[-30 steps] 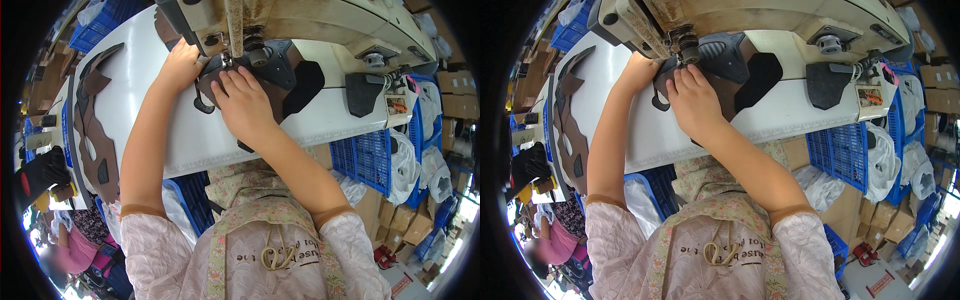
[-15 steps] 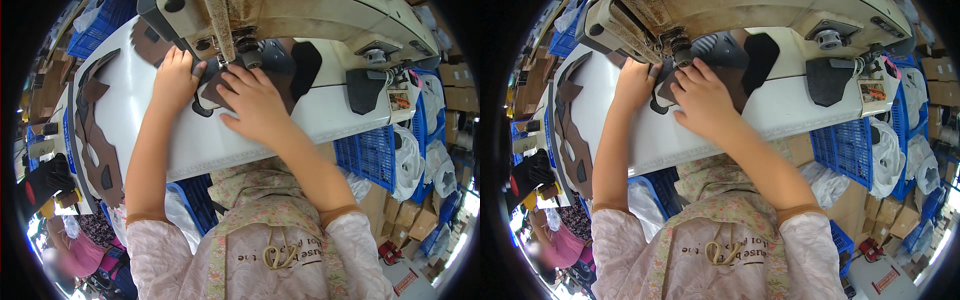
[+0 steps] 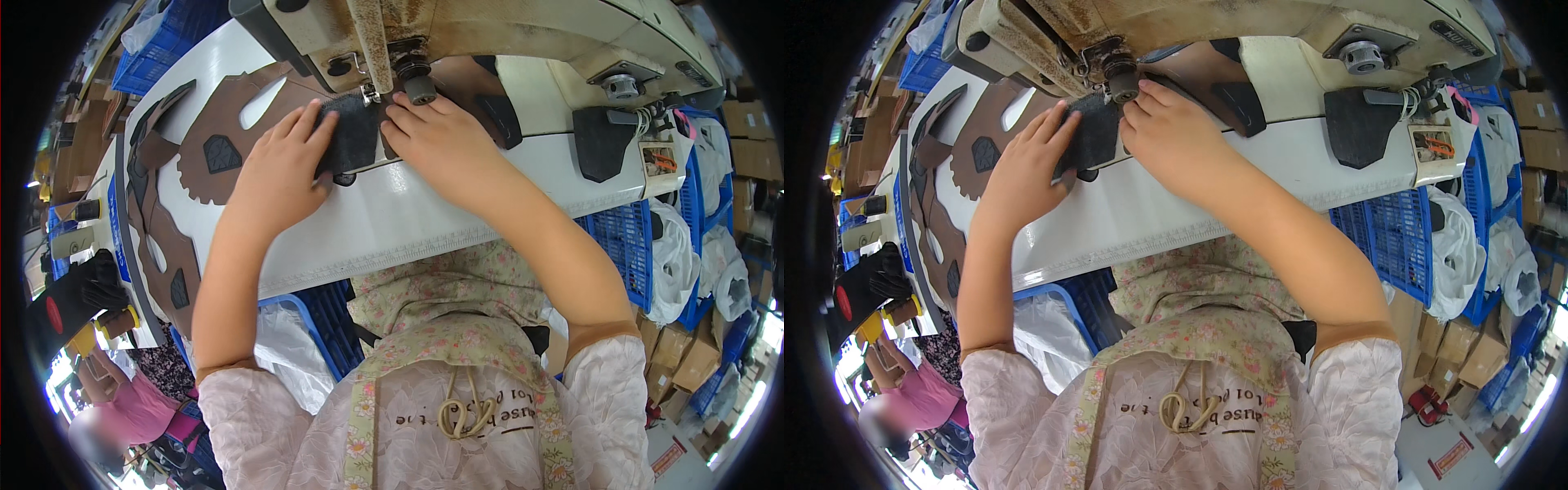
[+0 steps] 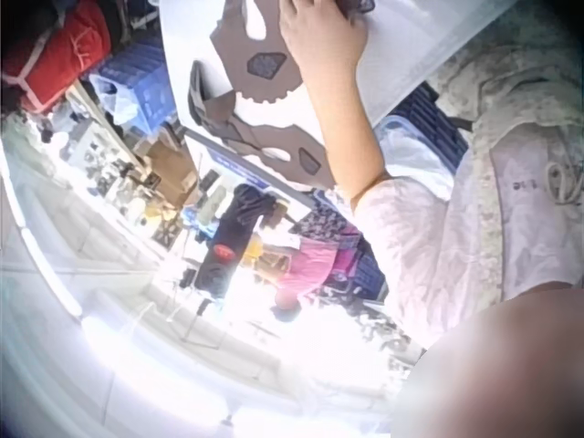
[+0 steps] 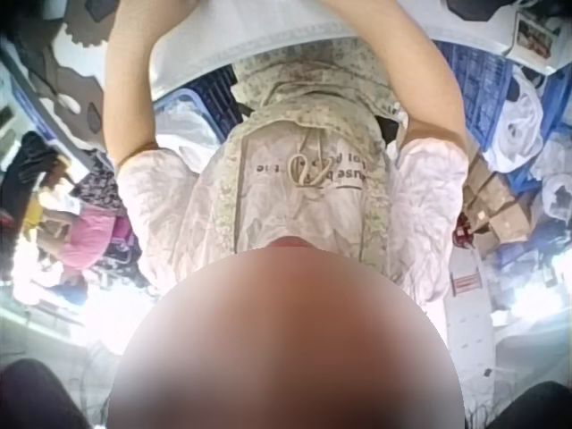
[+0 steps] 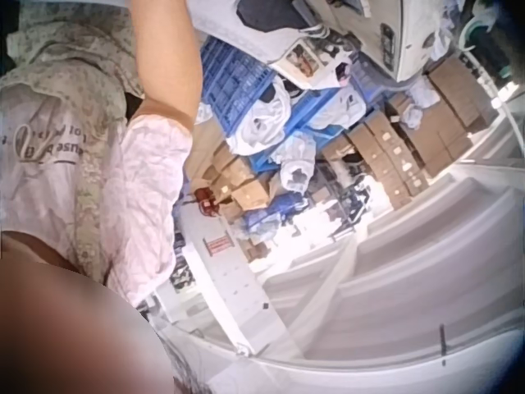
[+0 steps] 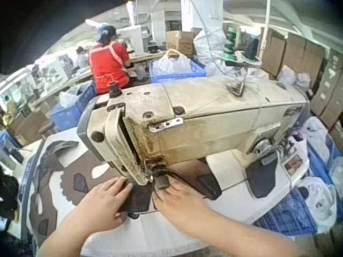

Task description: Using an industrial sewing machine to stitch leather shoe components together.

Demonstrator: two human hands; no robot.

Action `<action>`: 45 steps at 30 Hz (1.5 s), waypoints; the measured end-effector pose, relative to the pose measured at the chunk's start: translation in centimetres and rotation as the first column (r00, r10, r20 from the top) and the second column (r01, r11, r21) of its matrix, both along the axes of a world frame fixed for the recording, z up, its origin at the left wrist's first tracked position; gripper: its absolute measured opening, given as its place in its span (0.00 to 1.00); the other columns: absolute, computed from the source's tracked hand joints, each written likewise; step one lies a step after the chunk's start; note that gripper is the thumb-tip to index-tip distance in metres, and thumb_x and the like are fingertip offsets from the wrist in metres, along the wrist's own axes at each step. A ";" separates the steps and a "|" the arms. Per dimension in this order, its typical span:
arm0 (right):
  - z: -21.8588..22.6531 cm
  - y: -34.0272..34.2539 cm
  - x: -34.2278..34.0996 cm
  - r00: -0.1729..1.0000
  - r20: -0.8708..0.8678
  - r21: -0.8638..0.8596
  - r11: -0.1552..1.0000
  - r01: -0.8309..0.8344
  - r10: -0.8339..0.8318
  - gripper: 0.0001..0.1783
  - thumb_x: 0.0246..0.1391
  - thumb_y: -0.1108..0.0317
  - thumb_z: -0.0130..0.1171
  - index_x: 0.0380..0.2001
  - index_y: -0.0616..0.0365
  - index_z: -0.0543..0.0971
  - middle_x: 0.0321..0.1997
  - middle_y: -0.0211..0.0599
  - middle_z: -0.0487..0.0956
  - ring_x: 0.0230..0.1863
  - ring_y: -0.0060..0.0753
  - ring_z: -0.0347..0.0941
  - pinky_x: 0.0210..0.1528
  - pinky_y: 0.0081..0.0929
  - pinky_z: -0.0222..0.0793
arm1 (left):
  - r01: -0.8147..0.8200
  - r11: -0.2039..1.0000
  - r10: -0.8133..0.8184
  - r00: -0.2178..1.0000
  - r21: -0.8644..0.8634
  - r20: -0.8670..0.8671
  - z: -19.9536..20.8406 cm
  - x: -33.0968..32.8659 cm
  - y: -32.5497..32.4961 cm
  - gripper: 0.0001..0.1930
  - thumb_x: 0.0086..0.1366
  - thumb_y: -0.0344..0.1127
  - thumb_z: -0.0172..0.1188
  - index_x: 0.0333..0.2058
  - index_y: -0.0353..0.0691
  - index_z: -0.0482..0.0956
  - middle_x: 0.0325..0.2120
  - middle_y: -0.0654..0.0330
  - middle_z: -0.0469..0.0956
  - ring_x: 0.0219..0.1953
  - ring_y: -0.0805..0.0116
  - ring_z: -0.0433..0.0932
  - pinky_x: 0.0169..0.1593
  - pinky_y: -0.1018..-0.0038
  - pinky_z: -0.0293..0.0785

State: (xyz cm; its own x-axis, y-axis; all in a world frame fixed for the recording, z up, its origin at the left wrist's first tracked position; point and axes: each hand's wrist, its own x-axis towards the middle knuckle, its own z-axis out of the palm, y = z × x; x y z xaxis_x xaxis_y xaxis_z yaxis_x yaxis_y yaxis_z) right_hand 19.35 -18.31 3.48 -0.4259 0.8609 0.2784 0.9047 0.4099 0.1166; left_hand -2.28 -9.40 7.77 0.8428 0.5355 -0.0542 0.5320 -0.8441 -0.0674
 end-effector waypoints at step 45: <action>-3.1 -0.4 -0.3 0.927 -0.373 0.123 0.989 0.079 -0.028 0.14 0.49 0.70 0.54 0.40 0.58 0.82 0.47 0.35 0.79 0.56 0.37 0.71 0.68 0.39 0.59 | 0.109 0.985 -0.142 0.949 0.131 0.283 -5.5 -0.4 0.6 0.25 0.51 0.20 0.53 0.50 0.43 0.78 0.58 0.56 0.73 0.60 0.56 0.70 0.63 0.59 0.67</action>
